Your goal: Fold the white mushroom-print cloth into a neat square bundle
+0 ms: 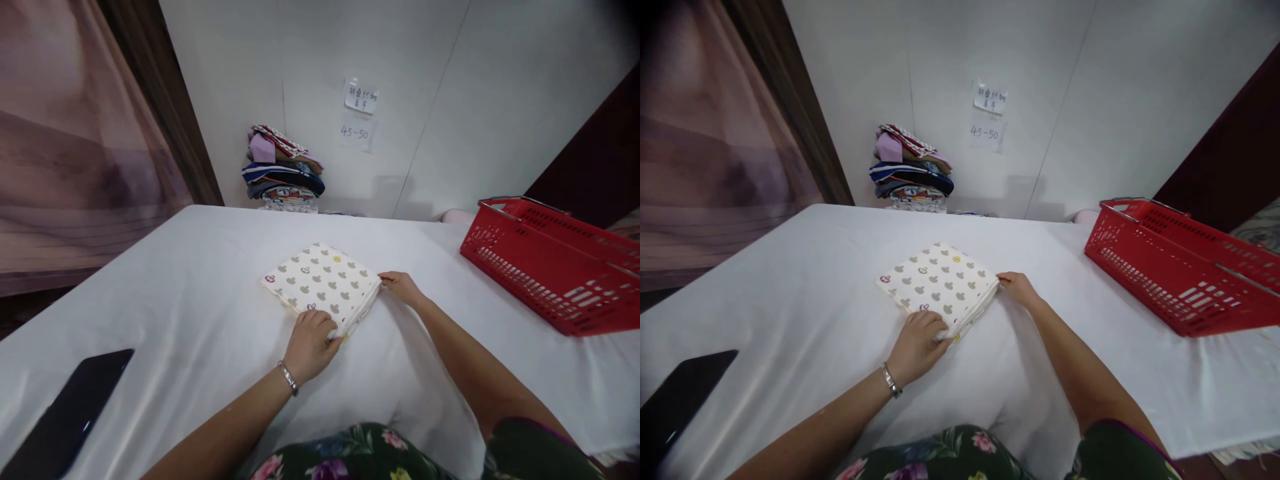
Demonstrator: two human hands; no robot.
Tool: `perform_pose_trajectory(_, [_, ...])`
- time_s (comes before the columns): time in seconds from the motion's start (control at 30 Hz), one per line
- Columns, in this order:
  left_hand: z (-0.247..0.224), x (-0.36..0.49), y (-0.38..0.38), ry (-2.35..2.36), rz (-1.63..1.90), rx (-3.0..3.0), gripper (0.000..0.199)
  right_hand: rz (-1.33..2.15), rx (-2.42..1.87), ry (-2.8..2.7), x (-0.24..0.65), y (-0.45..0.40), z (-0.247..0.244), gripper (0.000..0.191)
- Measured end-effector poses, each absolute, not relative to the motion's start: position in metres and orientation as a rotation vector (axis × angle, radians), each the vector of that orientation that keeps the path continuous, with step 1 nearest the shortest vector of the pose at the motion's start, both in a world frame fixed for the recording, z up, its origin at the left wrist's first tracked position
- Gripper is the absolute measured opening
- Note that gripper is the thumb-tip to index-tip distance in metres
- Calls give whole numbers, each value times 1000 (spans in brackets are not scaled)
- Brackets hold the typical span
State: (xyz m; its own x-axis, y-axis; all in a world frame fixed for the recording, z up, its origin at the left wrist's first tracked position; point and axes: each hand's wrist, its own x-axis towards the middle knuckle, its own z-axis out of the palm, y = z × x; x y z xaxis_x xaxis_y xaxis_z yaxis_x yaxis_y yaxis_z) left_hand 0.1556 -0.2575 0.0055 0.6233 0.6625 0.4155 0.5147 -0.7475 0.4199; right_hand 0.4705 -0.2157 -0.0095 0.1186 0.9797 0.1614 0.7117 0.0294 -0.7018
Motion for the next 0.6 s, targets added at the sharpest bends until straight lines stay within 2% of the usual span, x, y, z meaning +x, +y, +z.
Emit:
perform_pose_trajectory(0.17, [6, 157, -259, 995, 787, 2593, 21, 470, -1680, -1791, 467, -214, -3, 29])
perform_pose_trajectory(0.4, [3, 158, -258, 998, 765, 2633, 12, 192, -1879, -1863, 475, -222, -8, 28])
perform_pose_trajectory(0.6, [0, 158, -259, 1016, 783, 2644, 7, 229, -1869, -1784, 479, -233, -17, 27])
